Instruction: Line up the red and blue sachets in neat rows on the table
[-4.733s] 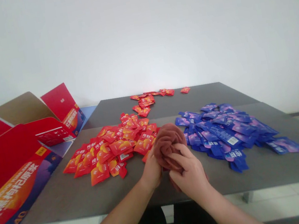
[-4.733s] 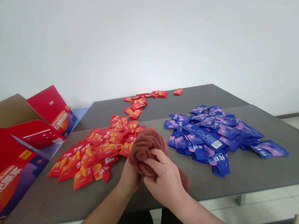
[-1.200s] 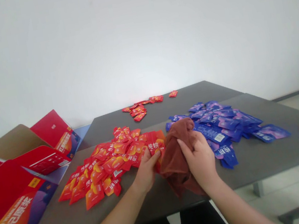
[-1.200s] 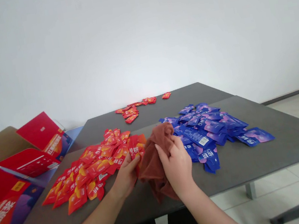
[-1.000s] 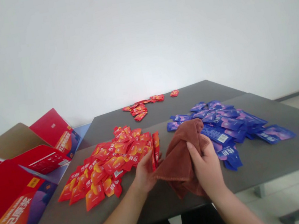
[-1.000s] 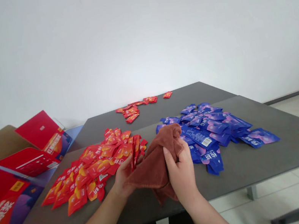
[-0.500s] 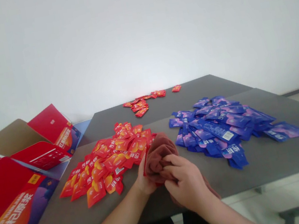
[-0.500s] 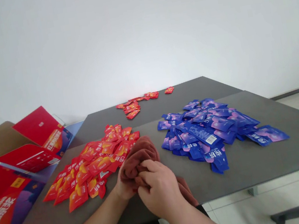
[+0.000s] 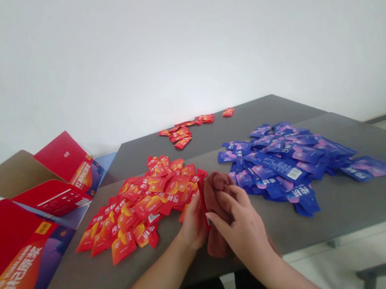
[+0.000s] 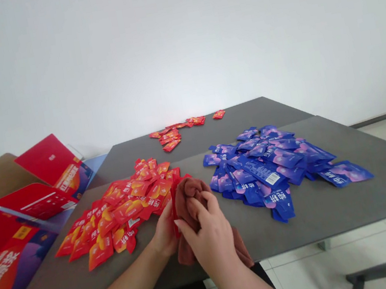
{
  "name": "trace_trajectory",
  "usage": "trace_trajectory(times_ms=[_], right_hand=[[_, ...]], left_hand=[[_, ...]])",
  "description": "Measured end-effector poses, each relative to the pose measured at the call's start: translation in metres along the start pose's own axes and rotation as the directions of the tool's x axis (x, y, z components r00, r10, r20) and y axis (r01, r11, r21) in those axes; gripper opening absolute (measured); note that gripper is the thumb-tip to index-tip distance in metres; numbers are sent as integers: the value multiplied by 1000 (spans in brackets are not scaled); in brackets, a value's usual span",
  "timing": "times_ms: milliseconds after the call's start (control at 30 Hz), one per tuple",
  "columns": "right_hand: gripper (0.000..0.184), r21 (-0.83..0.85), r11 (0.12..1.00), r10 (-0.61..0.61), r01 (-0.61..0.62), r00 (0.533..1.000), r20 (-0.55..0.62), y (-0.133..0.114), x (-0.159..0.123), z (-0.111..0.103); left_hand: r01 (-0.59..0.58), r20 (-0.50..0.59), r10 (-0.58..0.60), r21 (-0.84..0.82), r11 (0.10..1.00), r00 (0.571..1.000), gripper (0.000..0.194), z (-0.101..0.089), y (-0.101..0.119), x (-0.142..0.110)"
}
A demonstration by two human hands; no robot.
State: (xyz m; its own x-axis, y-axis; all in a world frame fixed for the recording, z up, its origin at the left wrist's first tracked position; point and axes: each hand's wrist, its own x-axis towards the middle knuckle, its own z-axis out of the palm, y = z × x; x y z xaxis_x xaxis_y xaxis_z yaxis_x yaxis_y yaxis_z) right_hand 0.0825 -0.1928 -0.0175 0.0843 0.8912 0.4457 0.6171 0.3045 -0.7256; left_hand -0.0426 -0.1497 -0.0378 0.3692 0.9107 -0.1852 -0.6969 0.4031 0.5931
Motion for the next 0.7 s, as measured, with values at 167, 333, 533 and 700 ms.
trace_trajectory(times_ms=[167,333,533,700], right_hand=[[26,-87,993,80,-76,996,43,4,7,4],[39,-150,986,54,-67,994,-92,9,9,0],[32,-286,949,-166,134,982,-91,16,3,14],[28,-288,945,-174,154,984,-47,9,-6,20]], left_hand=[[25,68,-27,22,999,997,38,1,-1,-2],[5,28,-6,26,1000,1000,35,3,-3,0],[-98,2,98,61,993,995,40,3,-11,2],[-91,-9,92,77,993,996,40,1,-13,2]])
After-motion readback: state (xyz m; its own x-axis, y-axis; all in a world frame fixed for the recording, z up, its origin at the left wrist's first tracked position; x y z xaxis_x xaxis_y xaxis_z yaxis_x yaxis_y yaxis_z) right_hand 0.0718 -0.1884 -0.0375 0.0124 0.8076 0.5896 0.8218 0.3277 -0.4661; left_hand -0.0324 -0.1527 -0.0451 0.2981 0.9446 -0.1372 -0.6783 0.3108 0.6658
